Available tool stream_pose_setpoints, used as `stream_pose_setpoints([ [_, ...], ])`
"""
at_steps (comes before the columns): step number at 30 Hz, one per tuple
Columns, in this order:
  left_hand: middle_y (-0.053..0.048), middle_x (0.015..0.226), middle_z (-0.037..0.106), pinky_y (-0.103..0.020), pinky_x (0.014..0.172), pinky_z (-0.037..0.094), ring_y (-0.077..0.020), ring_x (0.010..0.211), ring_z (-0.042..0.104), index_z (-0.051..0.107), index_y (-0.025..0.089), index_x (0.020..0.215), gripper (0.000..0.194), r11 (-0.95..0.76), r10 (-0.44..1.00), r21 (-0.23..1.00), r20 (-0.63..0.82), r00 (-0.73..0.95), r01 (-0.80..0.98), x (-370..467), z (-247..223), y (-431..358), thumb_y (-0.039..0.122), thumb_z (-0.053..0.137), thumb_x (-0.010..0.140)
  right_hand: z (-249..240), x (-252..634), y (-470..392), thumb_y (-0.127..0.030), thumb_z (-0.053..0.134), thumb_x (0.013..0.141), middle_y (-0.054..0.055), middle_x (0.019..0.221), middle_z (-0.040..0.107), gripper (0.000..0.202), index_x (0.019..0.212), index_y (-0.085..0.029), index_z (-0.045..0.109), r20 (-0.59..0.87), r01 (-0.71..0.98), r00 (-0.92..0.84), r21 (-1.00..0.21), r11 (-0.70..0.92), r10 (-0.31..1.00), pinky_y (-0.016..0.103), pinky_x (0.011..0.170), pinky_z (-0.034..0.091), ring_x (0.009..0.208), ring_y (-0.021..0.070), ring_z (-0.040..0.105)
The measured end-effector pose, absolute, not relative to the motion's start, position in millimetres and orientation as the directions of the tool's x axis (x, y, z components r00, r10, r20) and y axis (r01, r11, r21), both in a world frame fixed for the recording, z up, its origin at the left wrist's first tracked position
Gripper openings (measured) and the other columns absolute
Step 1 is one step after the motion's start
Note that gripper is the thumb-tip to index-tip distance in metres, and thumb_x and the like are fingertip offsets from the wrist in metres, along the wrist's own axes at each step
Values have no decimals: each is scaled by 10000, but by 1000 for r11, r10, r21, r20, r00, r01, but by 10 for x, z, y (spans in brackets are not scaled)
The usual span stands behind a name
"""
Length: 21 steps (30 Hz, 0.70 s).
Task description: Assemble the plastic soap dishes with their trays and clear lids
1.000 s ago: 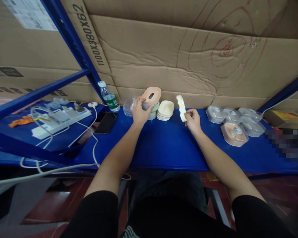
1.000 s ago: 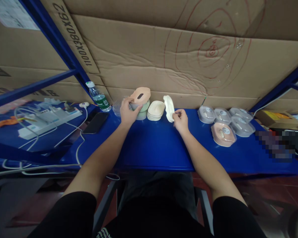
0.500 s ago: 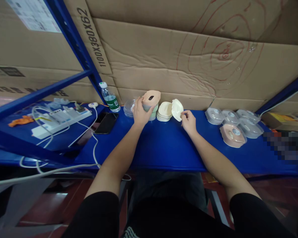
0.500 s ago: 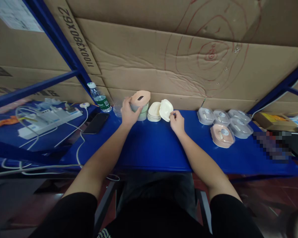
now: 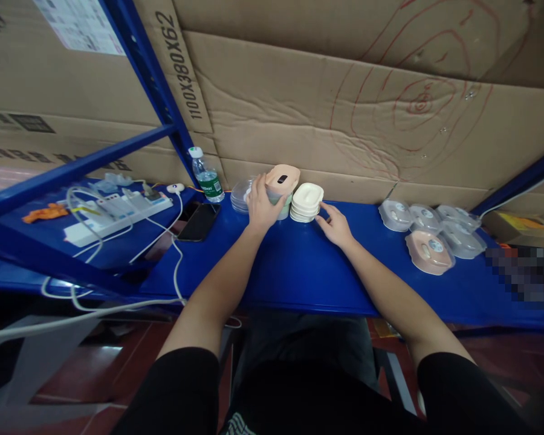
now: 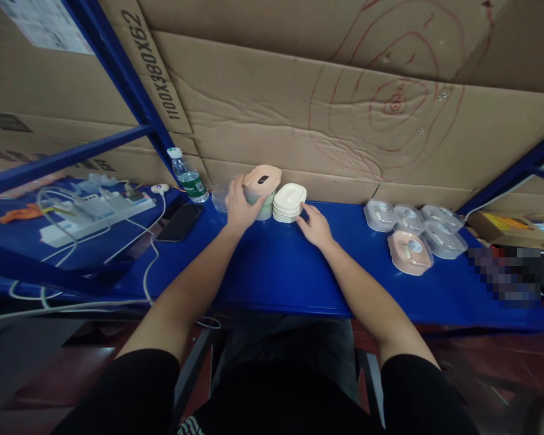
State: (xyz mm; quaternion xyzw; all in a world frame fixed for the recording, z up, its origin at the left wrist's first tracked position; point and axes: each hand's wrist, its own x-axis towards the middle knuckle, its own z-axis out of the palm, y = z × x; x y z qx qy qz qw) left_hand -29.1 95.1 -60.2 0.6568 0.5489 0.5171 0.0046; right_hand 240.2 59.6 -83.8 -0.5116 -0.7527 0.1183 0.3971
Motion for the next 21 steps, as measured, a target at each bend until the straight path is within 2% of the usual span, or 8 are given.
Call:
stream_pose_setpoints([
  [4, -235, 1656, 474, -659, 1270, 346, -441, 1581, 405, 403, 226, 1602, 916, -407, 727, 575, 674, -129, 709, -284, -609, 956, 596, 772, 850, -829, 2409, 570, -565, 599, 994, 143, 1524, 644, 623, 1531, -251, 589, 444, 691, -163, -586, 423, 881, 482, 881, 632, 720, 221, 705],
  [12, -233, 1658, 470, -648, 1283, 343, -433, 1583, 406, 405, 225, 1611, 952, -414, 732, 574, 671, -116, 707, -299, -629, 960, 611, 790, 831, -818, 2435, 534, -577, 614, 975, 156, 1561, 607, 679, 1562, -241, 548, 428, 691, -175, -589, 420, 887, 502, 961, 624, 829, 251, 740],
  [15, -247, 1662, 457, -657, 1281, 344, -435, 1588, 396, 385, 201, 1625, 969, -414, 735, 562, 670, -101, 716, -314, -632, 953, 583, 793, 833, -752, 2602, 556, -543, 602, 975, 161, 1587, 583, 695, 1584, -219, 517, 479, 726, -167, -532, 436, 862, 515, 1036, 597, 1073, 310, 738],
  [17, -256, 1664, 448, -660, 1282, 342, -435, 1589, 393, 373, 191, 1630, 975, -419, 732, 557, 674, -96, 717, -320, -629, 945, 582, 789, 840, -685, 2806, 584, -518, 574, 987, 175, 1597, 575, 686, 1586, -190, 507, 528, 788, -130, -459, 411, 839, 548, 1139, 527, 1307, 357, 653],
  [19, -251, 1664, 446, -659, 1287, 338, -435, 1591, 390, 373, 202, 1631, 975, -428, 726, 556, 681, -96, 713, -319, -624, 934, 592, 790, 841, -620, 3064, 614, -486, 545, 996, 210, 1609, 556, 688, 1591, -144, 492, 563, 868, -56, -381, 319, 825, 590, 1240, 409, 1483, 386, 517],
  [21, -247, 1658, 452, -658, 1292, 331, -437, 1591, 389, 376, 210, 1629, 974, -437, 716, 554, 691, -99, 708, -311, -617, 920, 598, 790, 838, -579, 3332, 637, -484, 540, 994, 245, 1640, 512, 715, 1604, -118, 474, 552, 926, 57, -341, 163, 832, 624, 1257, 355, 1537, 409, 449],
])
